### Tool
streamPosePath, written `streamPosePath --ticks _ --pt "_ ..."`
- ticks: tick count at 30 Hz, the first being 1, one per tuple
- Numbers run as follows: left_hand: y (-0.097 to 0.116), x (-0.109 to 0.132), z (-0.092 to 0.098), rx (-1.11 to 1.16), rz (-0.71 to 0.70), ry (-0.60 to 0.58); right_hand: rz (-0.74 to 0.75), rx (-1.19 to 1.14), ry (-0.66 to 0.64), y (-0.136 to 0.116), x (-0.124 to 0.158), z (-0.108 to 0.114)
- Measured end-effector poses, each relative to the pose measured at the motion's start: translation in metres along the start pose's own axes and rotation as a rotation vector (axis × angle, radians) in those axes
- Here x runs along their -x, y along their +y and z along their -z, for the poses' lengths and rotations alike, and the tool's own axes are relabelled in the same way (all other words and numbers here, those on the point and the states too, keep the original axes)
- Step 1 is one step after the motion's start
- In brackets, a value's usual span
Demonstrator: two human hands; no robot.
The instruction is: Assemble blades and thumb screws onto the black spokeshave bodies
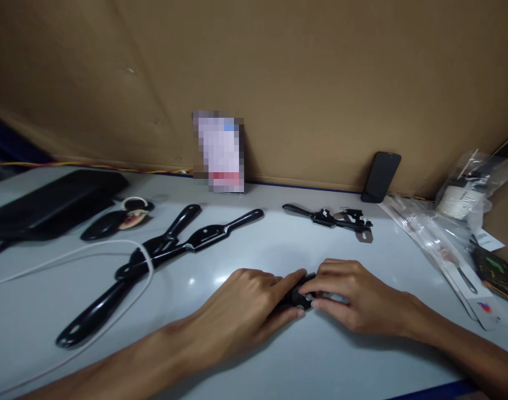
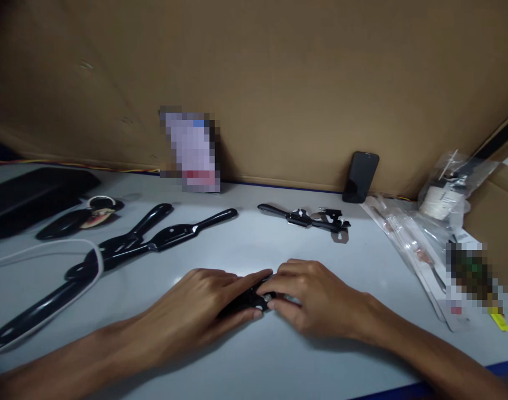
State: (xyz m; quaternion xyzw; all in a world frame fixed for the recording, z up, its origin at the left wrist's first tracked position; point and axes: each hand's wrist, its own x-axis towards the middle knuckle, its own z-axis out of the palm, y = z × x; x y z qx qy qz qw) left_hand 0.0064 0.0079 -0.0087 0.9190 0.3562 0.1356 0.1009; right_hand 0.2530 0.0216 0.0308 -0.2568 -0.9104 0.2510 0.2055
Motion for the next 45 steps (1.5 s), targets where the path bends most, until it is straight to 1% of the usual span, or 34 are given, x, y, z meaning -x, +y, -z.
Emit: streamPosePath --ticks 6,8,10,12,14,16,19,22,24,27,29,32,34,37,39,42,45 --pt "-0.002 0.001 -0.004 -0.003 -0.027 0.041 -0.013 -0.048 -0.006 -0.001 0.0 -0.006" --pt "-0.001 0.001 -0.003 0.008 -0.012 0.025 -0.025 -0.051 0.014 -0.002 0.0 -0.009" --pt "0.0 0.0 -0.001 0.02 0.0 0.005 -0.076 -0.049 0.028 -0.002 0.0 -0.01" --pt "0.001 -0.001 0.001 0.029 0.002 -0.01 -0.121 -0.065 0.012 -0.002 -0.001 -0.008" --pt "0.001 -0.002 0.002 0.028 0.001 -0.013 -0.13 -0.094 -0.019 -0.001 -0.001 -0.006" --pt "0.002 -0.002 0.002 0.015 0.003 -0.01 -0.135 -0.1 -0.016 0.001 -0.002 -0.006" --pt "0.001 -0.001 0.001 -0.002 0.001 -0.011 -0.151 -0.009 0.064 0.003 -0.002 -0.016" --pt "0.0 -0.001 0.0 -0.002 -0.012 0.0 -0.091 0.145 0.137 0.002 -0.003 -0.028" --pt "0.0 0.0 0.0 -0.002 -0.012 0.01 -0.045 0.178 0.165 0.001 -0.003 -0.031" --pt "0.0 0.0 0.0 -0.004 0.005 -0.01 -0.025 0.074 0.191 0.001 -0.002 -0.024" --pt "0.0 0.0 0.0 -0.011 0.005 -0.016 0.0 -0.012 0.151 0.002 -0.001 -0.015" --pt "0.0 0.0 -0.001 -0.017 -0.001 -0.006 0.027 -0.051 0.081 0.005 0.0 -0.006" --pt "0.0 0.0 -0.001 -0.007 0.0 -0.007 0.018 -0.059 0.087 0.007 0.001 -0.006" --pt "0.001 -0.001 0.001 0.003 0.005 -0.016 -0.019 -0.046 0.121 0.008 0.001 -0.013" --pt "0.002 -0.002 0.002 0.011 0.009 -0.03 -0.044 0.01 0.163 0.008 0.0 -0.021" --pt "0.002 -0.001 0.002 0.026 0.011 -0.034 -0.044 0.096 0.213 0.007 -0.001 -0.033" --pt "0.001 0.001 0.002 0.016 -0.003 -0.01 -0.047 0.056 0.223 0.009 -0.002 -0.034"
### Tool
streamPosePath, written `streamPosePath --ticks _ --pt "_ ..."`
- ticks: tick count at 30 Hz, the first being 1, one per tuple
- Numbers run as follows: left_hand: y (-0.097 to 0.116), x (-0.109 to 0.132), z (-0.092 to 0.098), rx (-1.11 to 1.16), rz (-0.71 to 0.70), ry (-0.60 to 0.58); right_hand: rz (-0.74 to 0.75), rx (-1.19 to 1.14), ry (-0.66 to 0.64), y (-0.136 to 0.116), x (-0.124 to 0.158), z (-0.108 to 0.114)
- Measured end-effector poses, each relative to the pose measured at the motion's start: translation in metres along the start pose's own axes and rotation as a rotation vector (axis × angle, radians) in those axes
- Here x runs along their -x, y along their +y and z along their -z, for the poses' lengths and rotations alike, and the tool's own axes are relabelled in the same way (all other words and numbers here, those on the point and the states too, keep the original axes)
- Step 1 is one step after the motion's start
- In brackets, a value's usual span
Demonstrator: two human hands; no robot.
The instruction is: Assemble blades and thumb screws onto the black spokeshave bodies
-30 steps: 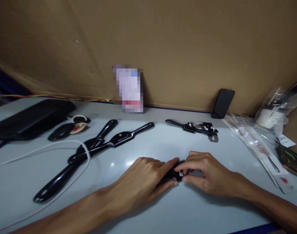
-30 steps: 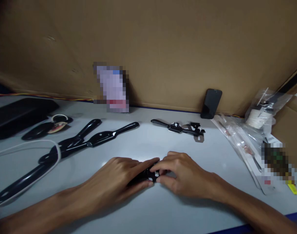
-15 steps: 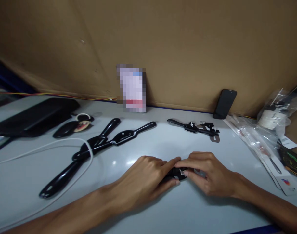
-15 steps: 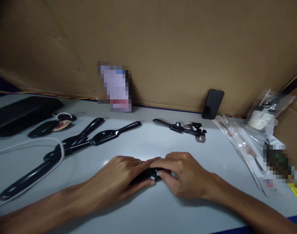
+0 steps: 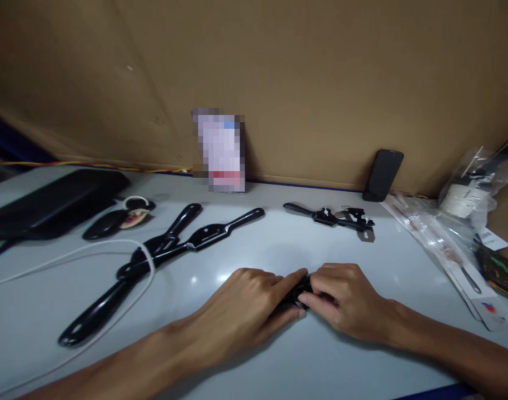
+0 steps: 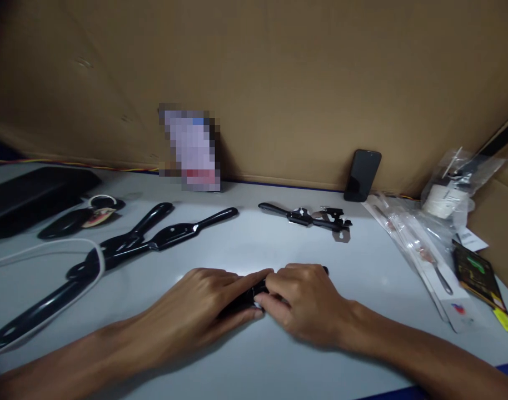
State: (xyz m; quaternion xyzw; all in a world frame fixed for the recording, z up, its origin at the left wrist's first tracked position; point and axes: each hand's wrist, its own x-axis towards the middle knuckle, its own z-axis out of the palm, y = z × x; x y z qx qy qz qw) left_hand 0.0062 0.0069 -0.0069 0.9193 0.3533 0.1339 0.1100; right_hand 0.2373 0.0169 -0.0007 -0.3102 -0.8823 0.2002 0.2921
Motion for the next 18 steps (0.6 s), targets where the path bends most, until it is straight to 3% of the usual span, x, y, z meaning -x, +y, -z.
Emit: streamPosePath --ticks 4,8,18 --pt "0.0 0.0 0.001 -0.018 0.009 -0.037 -0.071 -0.192 -0.004 0.0 -0.001 0.016" --pt "0.001 0.0 0.001 -0.031 0.012 -0.034 -0.033 -0.074 -0.14 -0.001 0.001 0.031" --pt "-0.002 0.0 -0.001 -0.057 -0.013 -0.012 -0.034 -0.03 -0.183 0.006 0.003 0.029"
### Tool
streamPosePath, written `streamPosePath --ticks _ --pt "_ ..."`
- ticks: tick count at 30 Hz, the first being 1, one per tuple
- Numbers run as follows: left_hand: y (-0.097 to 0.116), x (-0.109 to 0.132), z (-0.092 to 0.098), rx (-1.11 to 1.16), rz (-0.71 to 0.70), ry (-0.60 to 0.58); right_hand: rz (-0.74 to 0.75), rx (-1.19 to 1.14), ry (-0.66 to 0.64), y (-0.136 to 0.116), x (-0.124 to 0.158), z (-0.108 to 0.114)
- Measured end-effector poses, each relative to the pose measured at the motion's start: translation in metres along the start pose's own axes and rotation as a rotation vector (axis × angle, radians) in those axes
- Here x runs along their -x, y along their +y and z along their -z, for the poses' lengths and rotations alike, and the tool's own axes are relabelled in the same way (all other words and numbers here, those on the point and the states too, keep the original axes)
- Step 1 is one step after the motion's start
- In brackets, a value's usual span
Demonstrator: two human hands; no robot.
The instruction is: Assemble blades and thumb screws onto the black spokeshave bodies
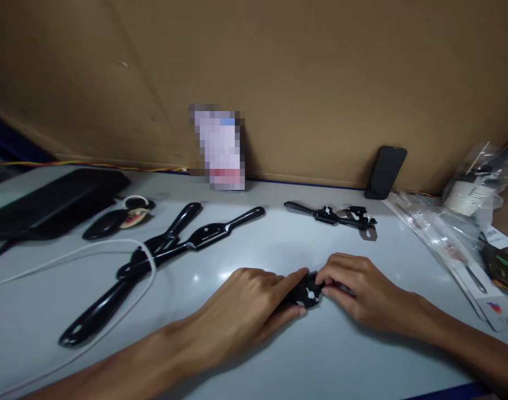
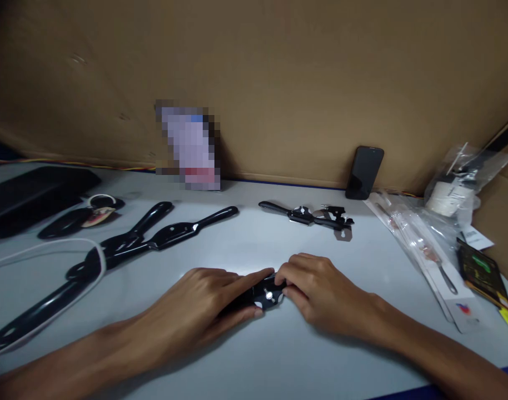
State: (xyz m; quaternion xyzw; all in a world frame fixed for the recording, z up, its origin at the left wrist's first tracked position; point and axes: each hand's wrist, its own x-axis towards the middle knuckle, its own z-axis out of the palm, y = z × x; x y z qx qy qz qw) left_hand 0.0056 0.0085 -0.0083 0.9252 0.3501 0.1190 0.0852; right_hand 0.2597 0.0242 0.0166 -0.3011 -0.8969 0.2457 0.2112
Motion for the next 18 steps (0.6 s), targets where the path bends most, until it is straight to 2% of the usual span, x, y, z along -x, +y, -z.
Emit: streamPosePath --ticks 4,11,15,18 --pt "0.0 0.0 0.001 -0.01 0.006 -0.007 0.016 -0.039 0.03 0.0 -0.001 0.0" --pt "-0.002 0.001 -0.002 0.018 -0.009 0.038 0.121 -0.084 -0.017 0.003 -0.002 0.002" --pt "-0.001 0.001 -0.001 0.045 0.007 -0.006 0.043 -0.055 0.083 0.0 -0.004 -0.011" --pt "0.0 0.001 -0.001 0.041 0.006 0.009 0.013 0.031 0.134 -0.002 -0.005 -0.022"
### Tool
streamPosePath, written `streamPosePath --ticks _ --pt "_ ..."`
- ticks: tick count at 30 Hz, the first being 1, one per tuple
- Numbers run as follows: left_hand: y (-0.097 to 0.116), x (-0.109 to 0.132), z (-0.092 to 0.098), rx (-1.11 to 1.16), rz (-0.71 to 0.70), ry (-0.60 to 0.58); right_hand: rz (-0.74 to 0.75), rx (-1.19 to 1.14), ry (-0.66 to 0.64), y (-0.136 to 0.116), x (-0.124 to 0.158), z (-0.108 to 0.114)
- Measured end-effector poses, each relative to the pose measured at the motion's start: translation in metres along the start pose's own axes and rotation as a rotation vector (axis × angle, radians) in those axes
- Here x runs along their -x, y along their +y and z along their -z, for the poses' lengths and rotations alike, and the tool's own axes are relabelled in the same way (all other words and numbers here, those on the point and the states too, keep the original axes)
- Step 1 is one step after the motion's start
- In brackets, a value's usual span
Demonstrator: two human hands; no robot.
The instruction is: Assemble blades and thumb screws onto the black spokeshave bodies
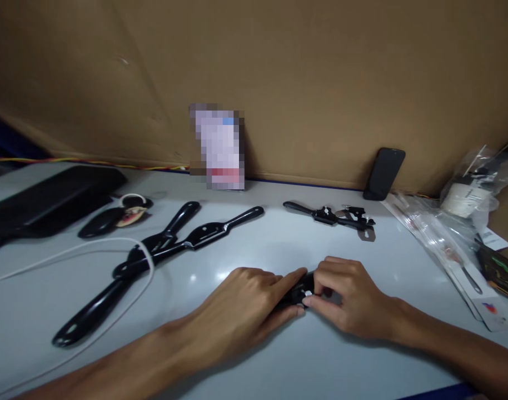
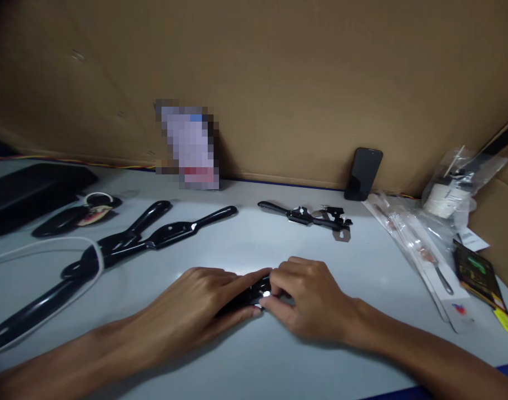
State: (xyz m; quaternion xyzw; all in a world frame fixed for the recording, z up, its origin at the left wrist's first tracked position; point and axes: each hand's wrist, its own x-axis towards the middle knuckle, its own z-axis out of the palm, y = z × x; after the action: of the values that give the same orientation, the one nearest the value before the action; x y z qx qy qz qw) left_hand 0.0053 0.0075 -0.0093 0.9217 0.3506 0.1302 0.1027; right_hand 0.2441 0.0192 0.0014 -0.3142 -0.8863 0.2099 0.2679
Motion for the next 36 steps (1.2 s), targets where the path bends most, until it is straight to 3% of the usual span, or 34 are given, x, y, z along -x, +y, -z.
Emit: streamPosePath --ticks 10,20,29,36 --pt "0.0 0.0 0.001 -0.023 -0.005 0.013 0.154 -0.147 -0.045 0.004 0.002 0.015" --pt "0.001 0.0 0.004 -0.004 0.002 -0.026 -0.023 -0.21 -0.056 0.002 0.003 0.015" --pt "-0.001 -0.003 0.008 0.035 -0.018 -0.066 0.036 -0.165 -0.068 0.002 0.002 0.015" --pt "0.001 -0.002 0.01 0.057 -0.003 -0.093 0.003 -0.212 -0.084 0.002 0.002 0.017"
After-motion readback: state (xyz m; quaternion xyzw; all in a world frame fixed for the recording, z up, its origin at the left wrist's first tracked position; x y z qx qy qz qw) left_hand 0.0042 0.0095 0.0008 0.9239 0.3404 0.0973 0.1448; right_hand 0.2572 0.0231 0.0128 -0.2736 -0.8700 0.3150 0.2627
